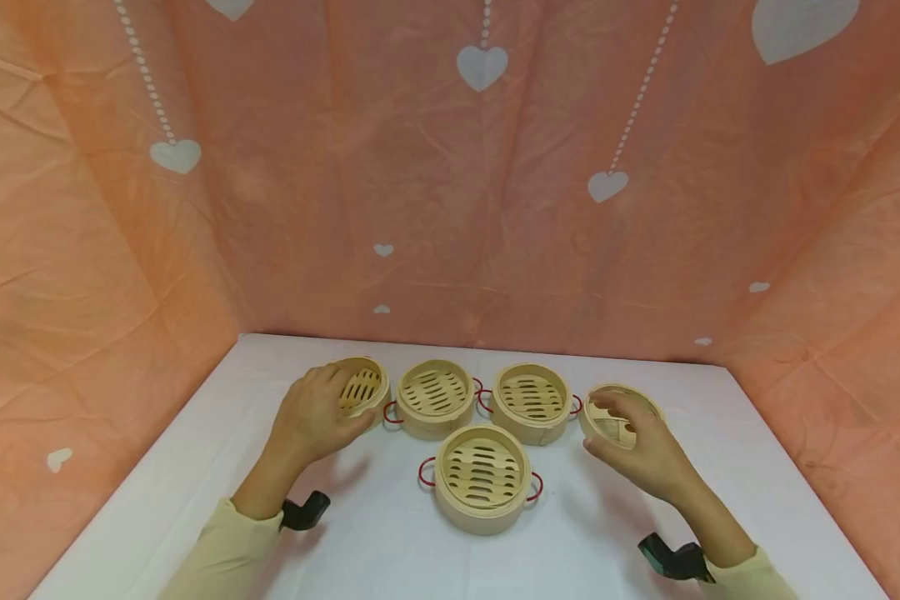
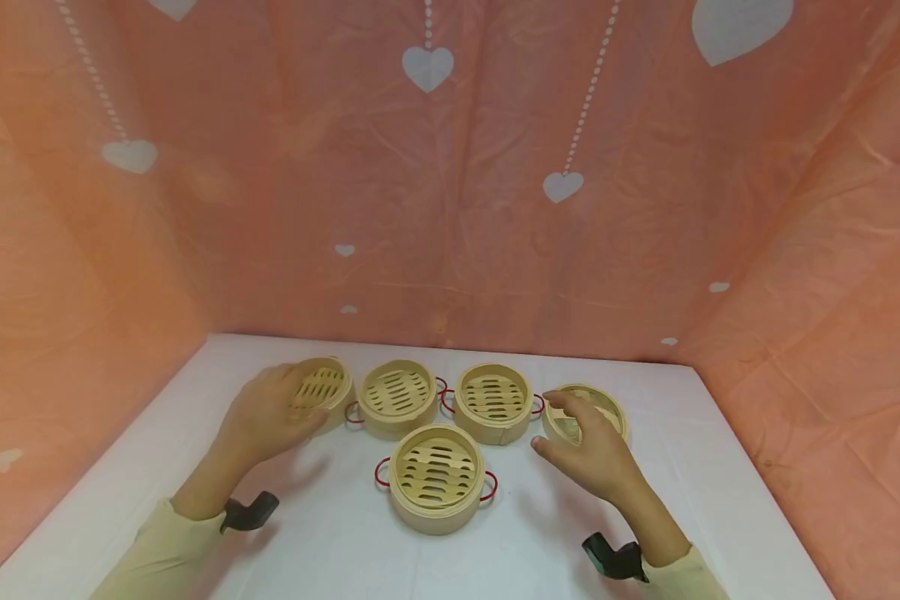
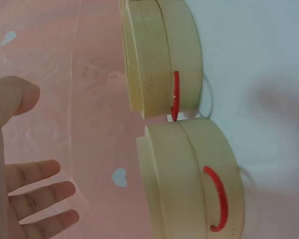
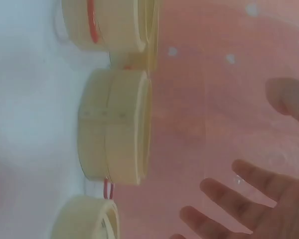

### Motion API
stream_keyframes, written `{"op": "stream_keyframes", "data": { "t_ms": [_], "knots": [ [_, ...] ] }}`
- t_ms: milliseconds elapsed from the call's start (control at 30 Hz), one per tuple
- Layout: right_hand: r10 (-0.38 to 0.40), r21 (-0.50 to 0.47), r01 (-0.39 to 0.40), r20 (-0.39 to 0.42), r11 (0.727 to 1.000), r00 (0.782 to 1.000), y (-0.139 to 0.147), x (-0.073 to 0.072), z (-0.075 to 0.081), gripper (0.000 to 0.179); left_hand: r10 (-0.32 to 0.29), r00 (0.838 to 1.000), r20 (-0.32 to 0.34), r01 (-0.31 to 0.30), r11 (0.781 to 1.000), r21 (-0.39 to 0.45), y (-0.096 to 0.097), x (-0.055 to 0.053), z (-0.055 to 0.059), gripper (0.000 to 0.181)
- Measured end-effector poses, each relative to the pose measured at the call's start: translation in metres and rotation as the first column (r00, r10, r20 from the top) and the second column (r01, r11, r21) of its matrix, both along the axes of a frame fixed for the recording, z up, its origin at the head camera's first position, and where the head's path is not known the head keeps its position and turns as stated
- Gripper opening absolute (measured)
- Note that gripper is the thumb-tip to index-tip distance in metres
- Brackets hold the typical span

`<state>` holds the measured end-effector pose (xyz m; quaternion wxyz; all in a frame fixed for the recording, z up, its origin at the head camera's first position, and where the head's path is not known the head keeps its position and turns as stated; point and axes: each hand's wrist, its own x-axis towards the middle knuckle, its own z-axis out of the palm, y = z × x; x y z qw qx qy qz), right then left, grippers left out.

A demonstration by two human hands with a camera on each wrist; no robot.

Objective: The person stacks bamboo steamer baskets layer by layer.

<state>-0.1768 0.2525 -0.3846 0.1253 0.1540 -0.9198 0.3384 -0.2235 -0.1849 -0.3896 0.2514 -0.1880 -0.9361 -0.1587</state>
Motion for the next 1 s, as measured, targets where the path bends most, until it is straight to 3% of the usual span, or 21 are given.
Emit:
{"op": "stream_keyframes", "data": {
  "t_ms": [267,433,700,1000],
  "knots": [
    [0.011,-0.024,-0.010,0.053,1.000,0.999,-0.013,0.003,-0.017,0.057,0.010,1.000,-0.008,-0.010,1.000,0.004,0.001,0.000,-0.006,0.055],
    [0.086,-0.079,-0.078,0.100,0.994,0.991,-0.021,0.004,-0.027,0.057,0.053,0.998,-0.017,-0.053,0.999,-0.002,0.002,-0.001,-0.012,0.050],
    [0.191,-0.183,-0.158,0.180,0.970,0.965,-0.031,0.003,-0.039,0.058,0.039,0.999,0.020,-0.040,0.998,0.043,0.000,-0.007,-0.028,0.044],
    [0.261,-0.261,-0.183,0.306,0.948,0.916,-0.044,0.006,-0.048,0.067,0.041,0.997,0.067,-0.042,0.999,0.020,-0.004,-0.010,-0.038,0.042]
  ]
}}
